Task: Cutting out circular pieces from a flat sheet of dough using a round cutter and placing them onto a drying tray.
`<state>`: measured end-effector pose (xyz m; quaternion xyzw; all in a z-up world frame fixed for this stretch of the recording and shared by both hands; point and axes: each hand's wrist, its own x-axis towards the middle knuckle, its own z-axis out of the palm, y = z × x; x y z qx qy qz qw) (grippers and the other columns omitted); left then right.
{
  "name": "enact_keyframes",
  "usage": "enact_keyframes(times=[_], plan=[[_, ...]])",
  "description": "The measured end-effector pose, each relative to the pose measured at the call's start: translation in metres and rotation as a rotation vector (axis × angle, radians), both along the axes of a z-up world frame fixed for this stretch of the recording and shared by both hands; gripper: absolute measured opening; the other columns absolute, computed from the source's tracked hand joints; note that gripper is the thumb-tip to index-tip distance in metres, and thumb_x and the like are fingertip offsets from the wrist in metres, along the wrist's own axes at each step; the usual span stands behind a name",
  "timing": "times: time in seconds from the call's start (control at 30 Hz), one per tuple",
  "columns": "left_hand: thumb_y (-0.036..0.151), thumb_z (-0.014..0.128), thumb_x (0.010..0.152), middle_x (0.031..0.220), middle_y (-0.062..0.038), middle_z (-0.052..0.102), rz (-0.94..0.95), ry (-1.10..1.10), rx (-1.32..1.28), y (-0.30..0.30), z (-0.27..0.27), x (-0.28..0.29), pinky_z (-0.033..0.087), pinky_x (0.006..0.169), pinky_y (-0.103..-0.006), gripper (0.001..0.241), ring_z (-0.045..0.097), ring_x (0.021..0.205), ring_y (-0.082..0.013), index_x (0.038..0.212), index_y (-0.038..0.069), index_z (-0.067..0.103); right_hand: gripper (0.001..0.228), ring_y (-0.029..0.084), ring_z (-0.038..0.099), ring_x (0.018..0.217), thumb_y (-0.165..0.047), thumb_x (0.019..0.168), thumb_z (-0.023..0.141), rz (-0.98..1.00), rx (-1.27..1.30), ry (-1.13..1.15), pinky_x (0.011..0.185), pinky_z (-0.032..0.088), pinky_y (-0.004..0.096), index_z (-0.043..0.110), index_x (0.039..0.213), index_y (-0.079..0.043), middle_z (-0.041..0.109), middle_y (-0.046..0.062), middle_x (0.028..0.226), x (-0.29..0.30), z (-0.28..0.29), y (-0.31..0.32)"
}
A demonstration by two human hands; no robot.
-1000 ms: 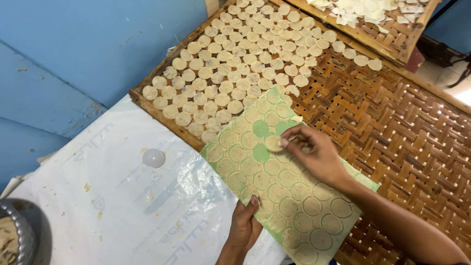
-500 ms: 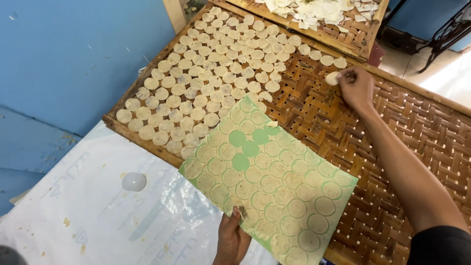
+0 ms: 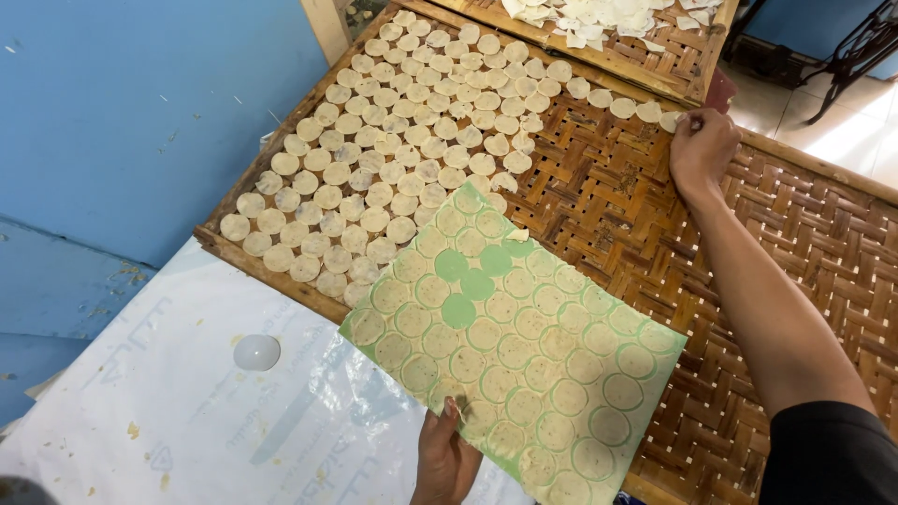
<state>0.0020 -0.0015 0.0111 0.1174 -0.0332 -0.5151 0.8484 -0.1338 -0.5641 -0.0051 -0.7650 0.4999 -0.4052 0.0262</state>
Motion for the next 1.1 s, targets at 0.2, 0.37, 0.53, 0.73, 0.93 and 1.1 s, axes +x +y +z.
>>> enact_keyframes(times=[0.2,0.37,0.53,0.73,0.93,1.1], plan=[[0.018,0.074,0.101,0.155,-0.020,0.050,0.009,-0.001,0.087,0.001,0.000,0.000,0.038,0.114,-0.0555,0.071,0.048,0.141,-0.0368,0.157,0.006,0.031,0.012,0.037,0.059,0.099,-0.004,0.097,0.065,-0.050,-0.020,0.235,0.083,0.053,0.050,0.075,0.105,-0.002,0.060,0.025,0.114,0.002,0.007,0.024],[0.014,0.069,0.095,0.152,-0.021,0.051,0.005,0.057,0.199,-0.001,0.004,0.001,0.037,0.116,-0.0556,0.071,0.048,0.139,-0.0375,0.156,0.003,0.033,0.018,0.044,0.058,0.100,-0.008,0.104,0.061,0.039,0.058,0.234,0.085,0.052,0.057,0.071,0.116,0.003,0.058,0.030,0.118,0.003,0.033,0.049],[0.012,0.066,0.091,0.149,-0.018,0.055,0.030,0.088,0.284,-0.001,-0.003,-0.001,0.040,0.115,-0.0541,0.071,0.052,0.136,-0.0350,0.156,0.007,0.037,0.030,0.034,0.059,0.092,-0.009,0.108,0.066,0.134,-0.042,0.168,0.066,0.059,0.044,0.059,0.135,0.004,0.049,0.026,0.125,0.027,0.067,0.123],[0.010,0.061,0.097,0.138,-0.020,0.062,-0.030,0.061,0.244,0.000,-0.002,0.000,0.044,0.113,-0.0559,0.060,0.057,0.130,-0.0364,0.153,0.003,0.041,0.015,0.028,0.066,0.103,0.001,0.099,0.061,0.870,0.082,0.234,0.091,0.054,0.040,0.069,0.112,0.001,0.070,0.017,0.112,0.077,0.127,0.305],[0.016,0.068,0.091,0.135,-0.018,0.064,-0.034,0.050,0.315,-0.001,0.010,0.000,0.048,0.109,-0.0559,0.066,0.059,0.129,-0.0353,0.151,0.005,0.044,0.034,0.027,0.062,0.092,-0.015,0.099,0.054,1.180,0.220,0.579,0.067,0.055,0.042,0.067,0.129,-0.005,0.063,0.013,0.103,0.087,0.123,0.364],[0.020,0.068,0.092,0.136,-0.014,0.064,-0.070,-0.014,0.328,0.000,0.020,0.005,0.049,0.110,-0.0496,0.060,0.060,0.129,-0.0304,0.146,0.003,0.049,0.027,0.029,0.058,0.093,-0.016,0.098,0.056,1.178,0.041,0.637,0.072,0.053,0.043,0.070,0.119,-0.006,0.060,0.012,0.101,0.082,0.116,0.359]])
